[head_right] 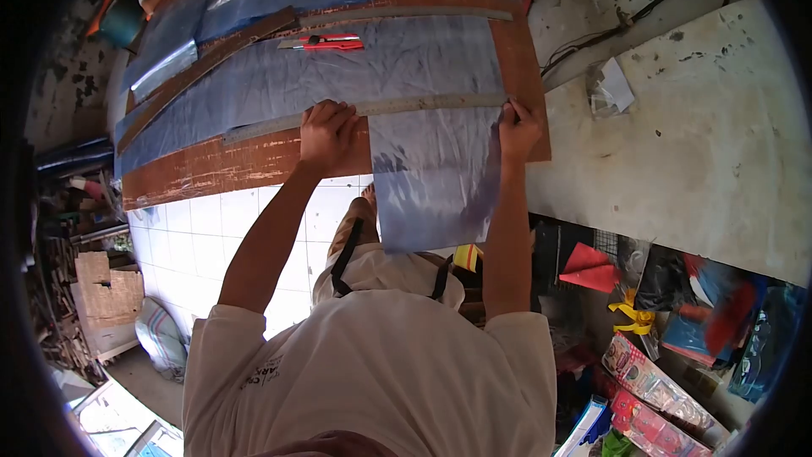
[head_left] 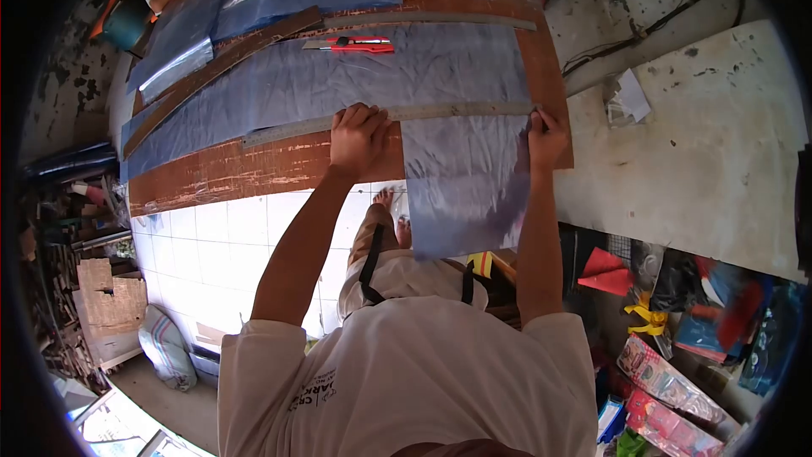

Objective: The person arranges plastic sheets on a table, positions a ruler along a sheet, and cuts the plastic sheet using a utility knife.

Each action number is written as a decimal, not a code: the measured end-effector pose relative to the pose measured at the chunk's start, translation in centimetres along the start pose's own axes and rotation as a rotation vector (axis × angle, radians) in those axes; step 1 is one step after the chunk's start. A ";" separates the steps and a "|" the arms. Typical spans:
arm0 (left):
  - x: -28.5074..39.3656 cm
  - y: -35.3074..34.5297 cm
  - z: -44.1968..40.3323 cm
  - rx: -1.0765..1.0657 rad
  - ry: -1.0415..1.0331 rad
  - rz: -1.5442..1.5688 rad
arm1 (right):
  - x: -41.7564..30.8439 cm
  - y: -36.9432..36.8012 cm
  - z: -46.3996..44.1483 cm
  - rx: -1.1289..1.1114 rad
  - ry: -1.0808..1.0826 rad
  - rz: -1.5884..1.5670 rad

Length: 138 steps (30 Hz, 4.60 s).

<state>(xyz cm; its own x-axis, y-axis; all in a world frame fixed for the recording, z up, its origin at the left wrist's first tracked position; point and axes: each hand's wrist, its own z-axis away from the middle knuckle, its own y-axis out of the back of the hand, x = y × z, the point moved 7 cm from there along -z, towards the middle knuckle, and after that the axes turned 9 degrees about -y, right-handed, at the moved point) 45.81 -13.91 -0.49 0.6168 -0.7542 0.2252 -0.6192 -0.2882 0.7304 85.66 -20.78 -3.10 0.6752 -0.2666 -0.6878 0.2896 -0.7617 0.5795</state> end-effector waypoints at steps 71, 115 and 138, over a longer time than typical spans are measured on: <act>-0.6 -0.6 0.5 -0.055 -0.004 -0.007 | -3.3 -0.4 0.8 -0.085 0.240 0.136; -0.4 -0.4 -0.4 -0.050 -0.010 0.008 | -2.6 -0.8 0.8 -0.054 0.251 0.100; -0.3 -0.4 0.9 0.033 -0.050 -0.018 | -2.6 0.1 0.9 -0.026 0.252 0.026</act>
<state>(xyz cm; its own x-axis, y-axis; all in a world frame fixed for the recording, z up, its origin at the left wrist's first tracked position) 45.49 -14.10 -1.44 0.6035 -0.7771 0.1786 -0.6242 -0.3210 0.7123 83.31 -20.70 -1.66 0.8296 -0.1273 -0.5436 0.2855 -0.7400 0.6090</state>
